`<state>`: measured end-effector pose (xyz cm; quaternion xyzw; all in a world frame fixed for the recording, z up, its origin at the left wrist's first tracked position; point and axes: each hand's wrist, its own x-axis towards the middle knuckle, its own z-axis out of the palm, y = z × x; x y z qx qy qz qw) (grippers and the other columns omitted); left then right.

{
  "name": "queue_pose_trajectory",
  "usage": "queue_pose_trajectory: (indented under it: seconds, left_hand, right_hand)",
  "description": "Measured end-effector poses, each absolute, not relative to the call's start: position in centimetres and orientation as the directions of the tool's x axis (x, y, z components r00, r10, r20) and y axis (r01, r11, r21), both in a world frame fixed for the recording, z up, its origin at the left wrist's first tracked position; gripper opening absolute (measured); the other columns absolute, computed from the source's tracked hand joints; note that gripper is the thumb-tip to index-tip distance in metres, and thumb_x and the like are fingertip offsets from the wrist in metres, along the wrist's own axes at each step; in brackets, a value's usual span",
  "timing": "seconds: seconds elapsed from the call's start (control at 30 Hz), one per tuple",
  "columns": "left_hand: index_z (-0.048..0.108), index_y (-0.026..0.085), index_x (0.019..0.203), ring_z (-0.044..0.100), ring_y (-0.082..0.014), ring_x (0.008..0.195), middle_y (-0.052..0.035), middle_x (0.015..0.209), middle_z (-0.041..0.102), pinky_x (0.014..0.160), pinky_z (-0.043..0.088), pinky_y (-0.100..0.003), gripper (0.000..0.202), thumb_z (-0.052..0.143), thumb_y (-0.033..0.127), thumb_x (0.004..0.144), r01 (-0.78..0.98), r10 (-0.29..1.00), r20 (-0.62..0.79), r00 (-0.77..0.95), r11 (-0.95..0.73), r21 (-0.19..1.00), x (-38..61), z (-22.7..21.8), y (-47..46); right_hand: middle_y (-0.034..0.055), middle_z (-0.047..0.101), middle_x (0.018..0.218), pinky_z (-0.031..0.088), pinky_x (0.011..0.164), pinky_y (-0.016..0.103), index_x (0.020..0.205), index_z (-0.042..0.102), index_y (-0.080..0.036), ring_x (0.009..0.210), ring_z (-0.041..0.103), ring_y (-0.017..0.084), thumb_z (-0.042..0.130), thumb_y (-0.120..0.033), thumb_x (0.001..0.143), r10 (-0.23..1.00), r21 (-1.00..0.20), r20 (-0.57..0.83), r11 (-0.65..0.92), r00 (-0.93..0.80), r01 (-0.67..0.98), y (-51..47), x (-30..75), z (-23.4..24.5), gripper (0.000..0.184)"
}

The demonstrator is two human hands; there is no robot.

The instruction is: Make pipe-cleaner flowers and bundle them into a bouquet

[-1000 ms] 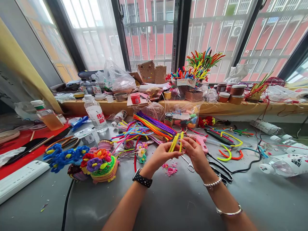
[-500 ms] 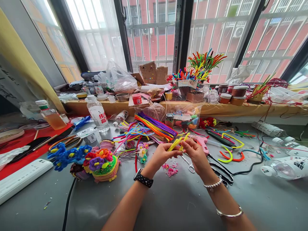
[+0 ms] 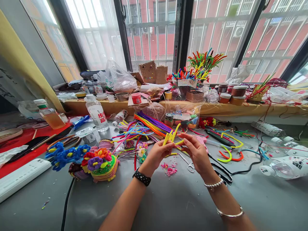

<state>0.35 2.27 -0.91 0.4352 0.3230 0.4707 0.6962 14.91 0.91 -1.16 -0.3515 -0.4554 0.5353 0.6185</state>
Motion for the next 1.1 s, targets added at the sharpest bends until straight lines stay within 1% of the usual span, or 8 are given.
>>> queue_pose_trajectory:
  seconds: [0.2,0.43,0.5,0.63,0.7,0.8,0.9,1.1]
  left_hand:
    - [0.058,0.012,0.067,0.042,-0.0045,0.050,-0.0010,0.064,0.056,0.050,0.031,-0.019,0.023,0.065,0.033,0.061,-0.357,0.915,-0.069,0.396,0.223,0.907,0.68,-0.66,2.07]
    - [0.056,0.012,0.062,0.042,-0.0045,0.050,0.0002,0.059,0.054,0.052,0.032,-0.019,0.025,0.066,0.034,0.059,-0.357,0.900,-0.042,0.434,0.214,0.909,0.58,-1.12,2.36]
    - [0.055,0.011,0.062,0.043,-0.0046,0.050,0.0003,0.057,0.054,0.053,0.032,-0.019,0.025,0.067,0.034,0.058,-0.360,0.891,-0.040,0.452,0.224,0.906,0.60,-1.23,2.38]
    - [0.056,0.012,0.065,0.042,-0.0045,0.050,-0.0001,0.059,0.055,0.052,0.032,-0.019,0.023,0.067,0.032,0.059,-0.371,0.879,-0.070,0.472,0.270,0.888,0.73,-1.33,2.32]
    - [0.057,0.013,0.068,0.042,-0.0040,0.050,-0.0002,0.062,0.056,0.052,0.032,-0.019,0.022,0.067,0.031,0.059,-0.388,0.882,-0.074,0.465,0.278,0.879,0.79,-1.37,2.30]
    - [0.058,0.013,0.071,0.042,-0.0037,0.051,-0.0002,0.064,0.056,0.051,0.031,-0.018,0.021,0.067,0.028,0.059,-0.394,0.884,-0.086,0.459,0.289,0.872,0.82,-1.43,2.34]
    - [0.061,0.013,0.074,0.041,-0.0035,0.050,0.0002,0.062,0.055,0.051,0.030,-0.018,0.021,0.068,0.027,0.059,-0.383,0.882,-0.099,0.461,0.299,0.874,0.77,-1.46,2.38]
    - [0.063,0.011,0.069,0.041,-0.0034,0.051,-0.0011,0.064,0.056,0.051,0.029,-0.019,0.019,0.067,0.027,0.060,-0.288,0.849,-0.117,0.515,0.300,0.910,0.77,-1.31,2.26]
  right_hand:
    - [0.0024,0.063,0.088,0.048,0.059,0.024,0.089,0.057,-0.021,0.066,0.058,0.011,0.057,-0.029,0.070,0.973,-0.905,0.220,0.231,0.073,-0.358,0.98,14.91,-1.32,0.020]
    - [0.0009,0.064,0.077,0.050,0.057,0.024,0.091,0.055,-0.021,0.062,0.059,0.011,0.059,-0.028,0.070,0.972,-0.896,0.236,0.218,0.001,-0.388,0.87,14.73,-1.16,0.023]
    - [-0.0002,0.064,0.073,0.050,0.057,0.024,0.096,0.052,-0.021,0.058,0.058,0.010,0.059,-0.027,0.070,0.968,-0.887,0.251,0.236,0.014,-0.397,0.80,14.69,-1.10,0.028]
    - [-0.0015,0.064,0.072,0.050,0.057,0.026,0.113,0.039,-0.024,0.054,0.057,0.010,0.060,-0.029,0.068,0.964,-0.871,0.253,0.263,0.081,-0.415,0.66,14.73,-0.88,0.050]
    - [-0.0005,0.064,0.073,0.050,0.058,0.027,0.114,0.039,-0.023,0.056,0.057,0.011,0.061,-0.031,0.067,0.971,-0.869,0.230,0.238,0.072,-0.435,0.64,14.74,-0.80,0.053]
    - [0.0014,0.064,0.075,0.049,0.058,0.026,0.096,0.053,-0.019,0.057,0.057,0.011,0.062,-0.032,0.066,0.981,-0.873,0.191,0.178,0.016,-0.455,0.70,14.62,-0.91,0.034]
    - [0.0011,0.063,0.073,0.048,0.057,0.025,0.076,0.058,-0.018,0.057,0.056,0.010,0.062,-0.032,0.066,0.981,-0.873,0.195,0.179,0.011,-0.453,0.81,14.40,-1.23,0.018]
    - [-0.0009,0.060,0.066,0.046,0.053,0.022,0.073,0.061,-0.018,0.054,0.051,0.008,0.063,-0.029,0.066,0.975,-0.877,0.220,0.215,0.039,-0.429,0.92,14.27,-1.52,0.014]
